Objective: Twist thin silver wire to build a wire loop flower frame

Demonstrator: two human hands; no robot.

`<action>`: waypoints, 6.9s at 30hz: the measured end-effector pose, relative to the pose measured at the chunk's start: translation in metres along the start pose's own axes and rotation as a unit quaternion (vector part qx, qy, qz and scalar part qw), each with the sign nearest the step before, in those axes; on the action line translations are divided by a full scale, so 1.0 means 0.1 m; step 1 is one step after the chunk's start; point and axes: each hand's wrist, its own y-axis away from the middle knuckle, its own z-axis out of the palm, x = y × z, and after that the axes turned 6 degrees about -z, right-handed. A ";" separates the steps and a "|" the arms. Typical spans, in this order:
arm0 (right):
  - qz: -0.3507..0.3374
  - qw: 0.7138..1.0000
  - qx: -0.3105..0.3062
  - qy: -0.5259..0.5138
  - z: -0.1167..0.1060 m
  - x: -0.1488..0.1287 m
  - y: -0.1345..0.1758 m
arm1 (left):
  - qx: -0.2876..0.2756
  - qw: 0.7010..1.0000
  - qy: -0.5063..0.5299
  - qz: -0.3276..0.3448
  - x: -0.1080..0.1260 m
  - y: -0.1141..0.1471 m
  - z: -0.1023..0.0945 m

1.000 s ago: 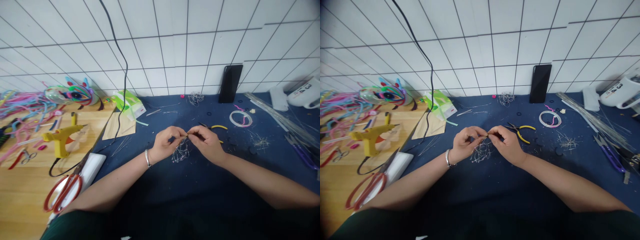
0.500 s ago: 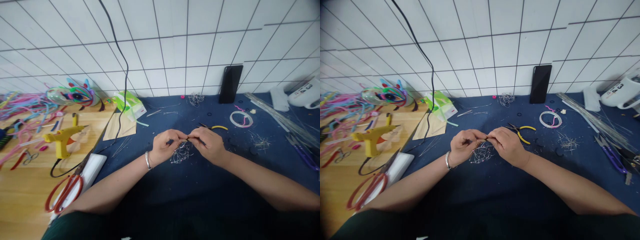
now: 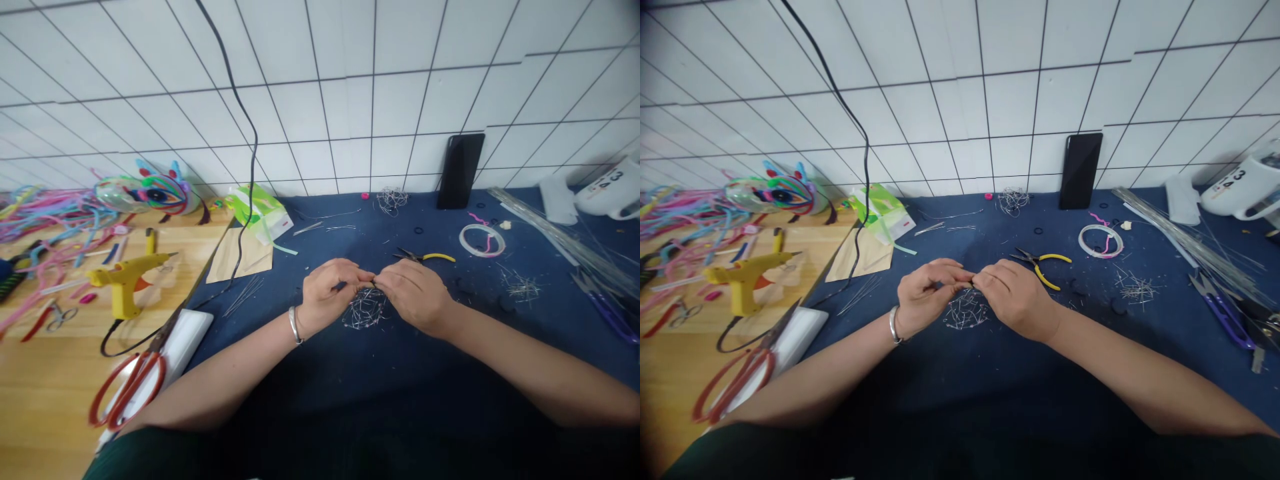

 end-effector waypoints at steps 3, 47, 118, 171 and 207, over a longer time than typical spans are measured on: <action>-0.033 0.999 -0.004 0.041 0.00 0.00 0.00 | -0.012 1.000 -0.010 -0.027 0.00 0.00 0.00; 0.096 0.993 0.050 -0.038 0.08 0.00 -0.04 | -0.044 0.880 0.344 -0.323 -0.06 -0.04 0.10; 0.078 0.996 0.007 -0.043 0.26 0.14 0.09 | -0.217 0.961 0.057 -0.159 -0.18 -0.11 0.00; 0.103 0.988 0.035 -0.111 0.24 0.11 0.04 | -0.238 0.967 0.025 -0.084 -0.16 -0.10 -0.01; 0.197 0.970 -0.018 -0.138 -0.01 0.10 -0.07 | -0.248 0.921 0.164 -0.251 -0.08 -0.17 -0.15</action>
